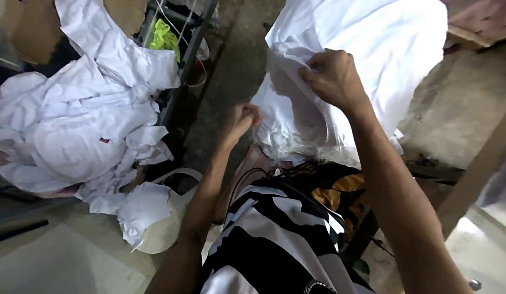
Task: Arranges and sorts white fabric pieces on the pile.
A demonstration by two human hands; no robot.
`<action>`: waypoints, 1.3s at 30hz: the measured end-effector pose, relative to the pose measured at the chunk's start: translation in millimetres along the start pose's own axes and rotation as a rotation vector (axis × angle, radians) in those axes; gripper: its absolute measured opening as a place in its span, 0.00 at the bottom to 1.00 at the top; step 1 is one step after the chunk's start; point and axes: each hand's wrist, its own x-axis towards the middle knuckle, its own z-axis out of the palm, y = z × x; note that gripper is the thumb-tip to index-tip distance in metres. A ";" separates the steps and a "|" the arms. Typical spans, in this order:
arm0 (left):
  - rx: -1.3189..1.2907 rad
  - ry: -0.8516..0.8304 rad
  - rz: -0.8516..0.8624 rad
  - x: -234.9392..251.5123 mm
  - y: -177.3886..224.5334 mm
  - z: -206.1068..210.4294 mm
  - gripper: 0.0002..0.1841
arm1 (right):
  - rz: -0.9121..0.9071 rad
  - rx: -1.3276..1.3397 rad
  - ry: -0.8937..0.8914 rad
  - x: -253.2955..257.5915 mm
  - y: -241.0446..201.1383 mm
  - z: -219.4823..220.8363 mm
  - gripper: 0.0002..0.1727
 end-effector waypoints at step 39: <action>-0.007 -0.034 0.514 35.0 119.1 50.4 0.11 | -0.087 0.067 0.062 -20.5 -3.2 -14.8 0.22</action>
